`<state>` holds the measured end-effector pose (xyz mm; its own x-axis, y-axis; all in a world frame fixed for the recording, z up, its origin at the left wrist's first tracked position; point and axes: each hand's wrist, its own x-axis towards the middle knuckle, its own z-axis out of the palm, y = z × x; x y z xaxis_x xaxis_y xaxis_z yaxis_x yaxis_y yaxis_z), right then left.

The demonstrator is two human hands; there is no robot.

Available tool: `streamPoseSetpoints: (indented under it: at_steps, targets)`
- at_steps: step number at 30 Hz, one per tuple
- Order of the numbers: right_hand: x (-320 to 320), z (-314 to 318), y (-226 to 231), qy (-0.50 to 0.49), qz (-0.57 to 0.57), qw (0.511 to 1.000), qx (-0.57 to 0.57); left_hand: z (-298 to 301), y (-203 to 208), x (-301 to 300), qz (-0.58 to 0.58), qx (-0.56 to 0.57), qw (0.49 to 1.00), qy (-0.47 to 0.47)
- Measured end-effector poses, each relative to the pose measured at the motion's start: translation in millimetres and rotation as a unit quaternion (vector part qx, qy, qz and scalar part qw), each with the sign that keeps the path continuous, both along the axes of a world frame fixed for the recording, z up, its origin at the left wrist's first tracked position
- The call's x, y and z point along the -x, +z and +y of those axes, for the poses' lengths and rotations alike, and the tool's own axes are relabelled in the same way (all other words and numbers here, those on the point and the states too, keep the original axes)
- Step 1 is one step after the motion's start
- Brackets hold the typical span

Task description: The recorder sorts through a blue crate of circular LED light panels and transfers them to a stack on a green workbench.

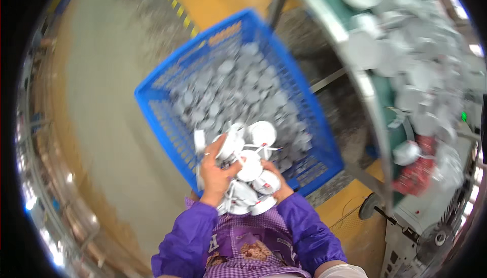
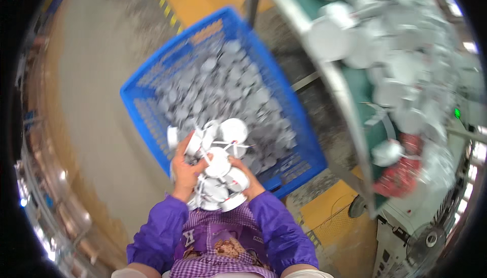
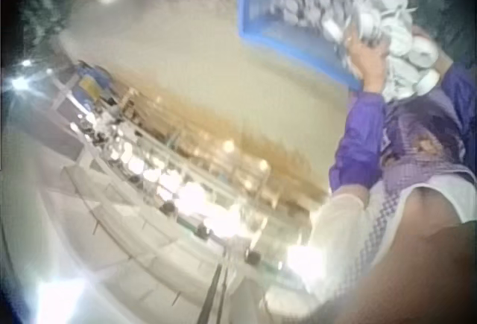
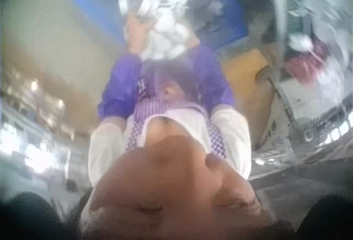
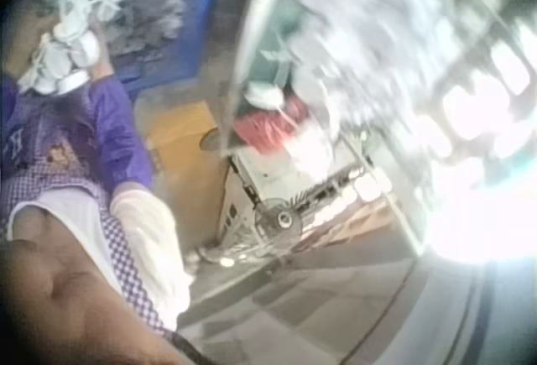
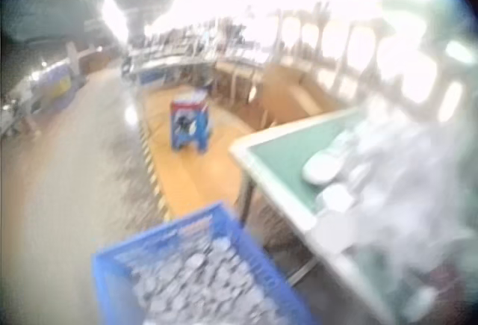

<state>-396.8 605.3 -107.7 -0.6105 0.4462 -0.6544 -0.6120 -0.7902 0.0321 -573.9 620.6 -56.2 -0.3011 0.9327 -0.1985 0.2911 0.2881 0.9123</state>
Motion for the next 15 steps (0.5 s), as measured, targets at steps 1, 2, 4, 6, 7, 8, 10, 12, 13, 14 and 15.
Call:
streamPoseSetpoints:
  at_steps: [1,2,4,6,7,8,10,12,13,14,15]
  targets:
    - [-7,6,12,-0.022,0.001,1.0,-0.015,16,30,-6,-0.008,-0.021,1.0,-0.01]
    - [-14,12,29,-0.044,0.004,0.999,-0.029,28,64,-11,-0.016,-0.04,0.999,-0.022]
    - [-11,54,127,-0.05,0.057,0.991,-0.112,56,134,-13,-0.016,-0.09,0.995,-0.031]
    - [-50,82,193,-0.088,0.018,0.978,-0.189,91,200,-55,0.002,-0.174,0.982,-0.072]
    - [-68,100,237,-0.114,-0.028,0.968,-0.22,109,243,-75,-0.033,-0.2,0.976,-0.086]
    - [-89,113,281,-0.139,-0.071,0.958,-0.242,125,278,-98,-0.067,-0.217,0.969,-0.099]
    - [-137,151,349,-0.153,-0.078,0.922,-0.347,168,333,-140,-0.188,-0.268,0.932,-0.156]
    - [-191,180,419,-0.146,-0.021,0.907,-0.394,218,376,-198,-0.194,-0.339,0.9,-0.194]
    - [-220,202,434,-0.12,-0.001,0.889,-0.442,238,399,-224,-0.182,-0.356,0.896,-0.191]
    - [-262,220,446,-0.097,0.003,0.871,-0.482,257,413,-262,-0.185,-0.366,0.892,-0.192]
    - [-300,243,458,-0.08,-0.042,0.855,-0.511,282,423,-293,-0.174,-0.383,0.887,-0.19]
